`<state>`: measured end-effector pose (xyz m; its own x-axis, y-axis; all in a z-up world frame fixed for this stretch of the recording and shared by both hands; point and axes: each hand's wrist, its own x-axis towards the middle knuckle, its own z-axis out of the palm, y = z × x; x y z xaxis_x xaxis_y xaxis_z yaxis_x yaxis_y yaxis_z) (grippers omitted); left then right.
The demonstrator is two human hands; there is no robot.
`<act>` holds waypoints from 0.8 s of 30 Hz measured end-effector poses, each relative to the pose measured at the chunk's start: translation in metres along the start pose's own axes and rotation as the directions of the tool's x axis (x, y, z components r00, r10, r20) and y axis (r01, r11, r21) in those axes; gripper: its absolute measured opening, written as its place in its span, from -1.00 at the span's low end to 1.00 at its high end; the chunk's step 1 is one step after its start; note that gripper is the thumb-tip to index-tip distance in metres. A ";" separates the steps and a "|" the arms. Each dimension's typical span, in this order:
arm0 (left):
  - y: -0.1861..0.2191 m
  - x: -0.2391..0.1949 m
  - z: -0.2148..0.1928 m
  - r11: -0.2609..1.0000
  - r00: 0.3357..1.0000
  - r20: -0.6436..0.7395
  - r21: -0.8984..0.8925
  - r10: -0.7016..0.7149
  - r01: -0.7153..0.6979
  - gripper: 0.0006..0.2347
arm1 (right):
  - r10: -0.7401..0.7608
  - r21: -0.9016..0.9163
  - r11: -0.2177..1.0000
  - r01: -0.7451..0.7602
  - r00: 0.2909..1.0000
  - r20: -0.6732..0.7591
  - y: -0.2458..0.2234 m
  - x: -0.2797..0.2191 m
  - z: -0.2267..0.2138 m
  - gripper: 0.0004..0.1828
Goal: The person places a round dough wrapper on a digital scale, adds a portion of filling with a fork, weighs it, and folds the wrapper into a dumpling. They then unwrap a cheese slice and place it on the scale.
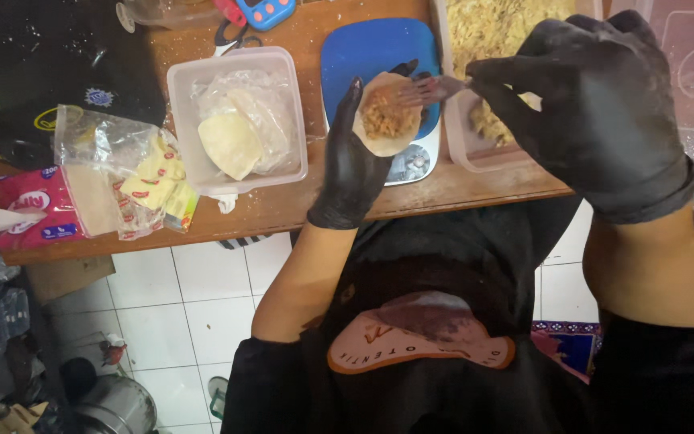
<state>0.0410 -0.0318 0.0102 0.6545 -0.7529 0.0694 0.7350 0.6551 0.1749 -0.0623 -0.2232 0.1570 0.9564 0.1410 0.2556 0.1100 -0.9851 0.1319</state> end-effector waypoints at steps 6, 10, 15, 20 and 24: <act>-0.008 -0.003 -0.008 0.995 0.997 0.040 -0.081 0.068 -0.065 -0.65 | -0.001 0.085 0.996 -0.010 0.992 0.127 -0.024 0.019 0.016 -0.90; 0.000 -0.005 0.006 0.994 0.999 -0.026 -0.108 -0.023 0.020 -0.55 | 0.052 0.034 0.998 -0.059 0.978 0.201 -0.014 0.017 0.005 -0.78; -0.002 -0.011 0.019 0.999 0.996 -0.090 -0.039 0.008 -0.012 -0.63 | 0.038 0.078 0.996 -0.053 0.983 0.181 -0.014 0.019 0.009 -0.84; 0.001 -0.011 0.007 0.999 0.988 -0.149 -0.026 0.044 -0.048 -0.64 | 0.044 0.311 0.946 -0.093 0.986 0.162 -0.007 0.011 -0.006 -0.89; 0.009 -0.018 0.022 0.998 0.992 -0.122 0.057 0.018 -0.011 -0.55 | 0.162 -0.099 0.982 -0.163 0.987 -0.018 0.034 -0.048 0.025 -0.92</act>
<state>0.0317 -0.0134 0.0326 0.6843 -0.7276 -0.0480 0.7165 0.6587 0.2295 -0.0978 -0.2656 0.1250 0.9565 -0.0184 0.2912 -0.0744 -0.9804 0.1825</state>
